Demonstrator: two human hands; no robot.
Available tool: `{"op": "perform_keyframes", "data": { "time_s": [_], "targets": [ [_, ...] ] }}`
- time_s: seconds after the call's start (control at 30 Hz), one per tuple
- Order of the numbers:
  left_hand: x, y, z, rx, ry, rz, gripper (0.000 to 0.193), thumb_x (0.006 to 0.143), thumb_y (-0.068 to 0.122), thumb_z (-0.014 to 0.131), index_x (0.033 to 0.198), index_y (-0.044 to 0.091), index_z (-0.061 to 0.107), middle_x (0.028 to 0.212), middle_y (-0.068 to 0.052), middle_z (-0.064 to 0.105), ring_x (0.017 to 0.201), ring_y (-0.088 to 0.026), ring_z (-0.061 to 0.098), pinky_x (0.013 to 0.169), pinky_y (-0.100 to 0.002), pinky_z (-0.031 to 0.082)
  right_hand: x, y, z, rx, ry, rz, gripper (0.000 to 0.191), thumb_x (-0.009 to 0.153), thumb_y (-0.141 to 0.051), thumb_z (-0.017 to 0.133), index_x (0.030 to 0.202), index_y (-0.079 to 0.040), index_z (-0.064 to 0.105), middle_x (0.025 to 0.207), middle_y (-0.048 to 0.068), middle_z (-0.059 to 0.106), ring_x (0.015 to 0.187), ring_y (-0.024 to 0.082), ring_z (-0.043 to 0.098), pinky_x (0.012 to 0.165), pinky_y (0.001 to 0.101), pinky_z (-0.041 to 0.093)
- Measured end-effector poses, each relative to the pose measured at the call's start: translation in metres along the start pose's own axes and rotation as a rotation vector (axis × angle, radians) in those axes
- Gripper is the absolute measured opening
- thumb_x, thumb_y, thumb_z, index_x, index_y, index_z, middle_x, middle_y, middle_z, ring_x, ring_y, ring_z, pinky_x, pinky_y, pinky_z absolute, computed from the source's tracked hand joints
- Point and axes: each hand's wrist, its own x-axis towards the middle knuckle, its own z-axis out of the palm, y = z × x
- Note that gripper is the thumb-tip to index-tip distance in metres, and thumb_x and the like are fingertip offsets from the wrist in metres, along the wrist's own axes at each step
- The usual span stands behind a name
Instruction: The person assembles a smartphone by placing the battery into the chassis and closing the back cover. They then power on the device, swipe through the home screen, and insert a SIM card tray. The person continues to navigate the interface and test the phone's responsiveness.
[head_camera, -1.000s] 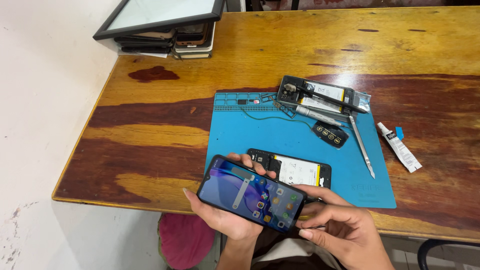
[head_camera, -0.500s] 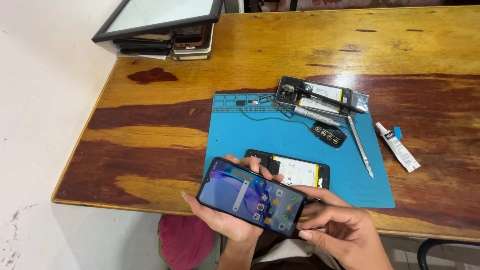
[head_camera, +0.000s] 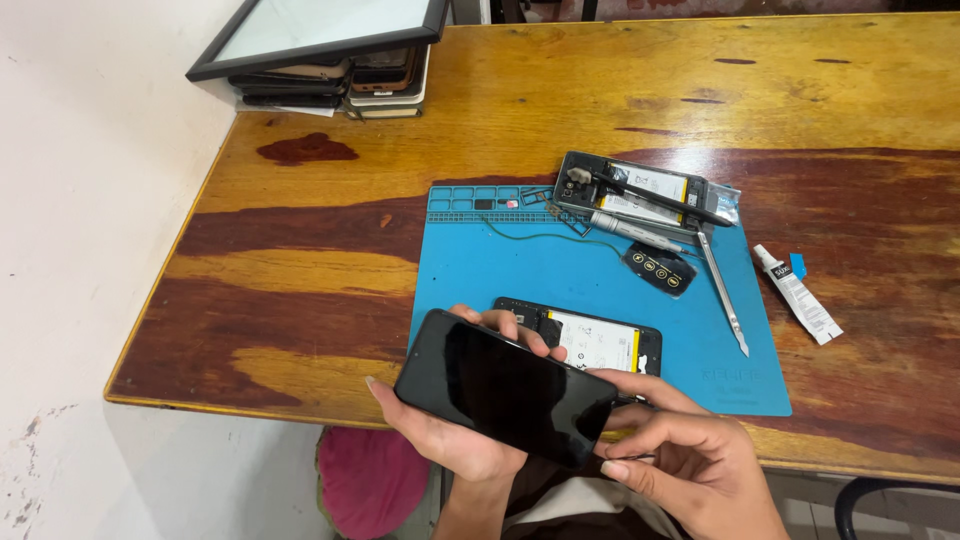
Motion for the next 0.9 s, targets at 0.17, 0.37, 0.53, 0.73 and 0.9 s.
{"op": "perform_keyframes", "data": {
  "time_s": [0.17,0.37,0.53,0.73,0.9],
  "targets": [
    [-0.002,0.0,-0.004,-0.016,-0.019,0.004,0.091,0.091,0.086,0.035,0.127,0.004,0.05,0.114,-0.02,0.057,0.102,-0.035,0.06,0.098,-0.058,0.05,0.001,0.0,0.001,0.017,-0.04,-0.005,0.011,0.077,0.016,0.075,0.084,0.009,0.078,0.148,0.028,0.053,0.11,0.028,0.071,0.088,0.0403,0.063],
    [-0.001,0.0,-0.002,0.003,0.048,0.006,0.092,0.089,0.086,0.034,0.129,0.005,0.05,0.119,-0.02,0.056,0.101,-0.036,0.062,0.096,-0.058,0.05,0.0,-0.002,0.001,-0.028,-0.005,-0.009,0.01,0.075,0.017,0.077,0.08,0.008,0.077,0.148,0.027,0.055,0.111,0.027,0.07,0.085,0.0416,0.062],
    [-0.002,0.0,-0.002,-0.01,-0.01,0.042,0.098,0.088,0.088,0.032,0.131,0.002,0.052,0.127,-0.019,0.057,0.105,-0.037,0.064,0.098,-0.058,0.052,-0.002,-0.002,0.001,-0.004,0.005,-0.011,0.01,0.075,0.017,0.076,0.078,0.008,0.077,0.148,0.026,0.054,0.111,0.027,0.069,0.087,0.0424,0.064],
    [-0.001,-0.012,-0.008,0.333,0.171,0.049,0.054,0.097,0.043,0.063,0.13,0.002,0.055,0.113,-0.016,0.065,0.105,-0.031,0.067,0.094,-0.054,0.059,0.002,-0.002,0.01,-0.103,0.213,-0.112,0.008,0.082,0.014,0.074,0.084,0.006,0.074,0.139,0.03,0.063,0.099,0.025,0.067,0.086,0.0388,0.058],
    [-0.003,-0.017,-0.011,0.35,0.245,-0.071,0.036,0.094,0.007,0.07,0.127,0.002,0.057,0.11,-0.018,0.069,0.101,-0.035,0.072,0.092,-0.052,0.06,0.017,-0.018,0.022,-0.11,0.239,-0.315,0.01,0.088,0.01,0.07,0.092,0.002,0.066,0.13,0.025,0.065,0.116,0.024,0.067,0.096,0.0359,0.056]
  ]
}}
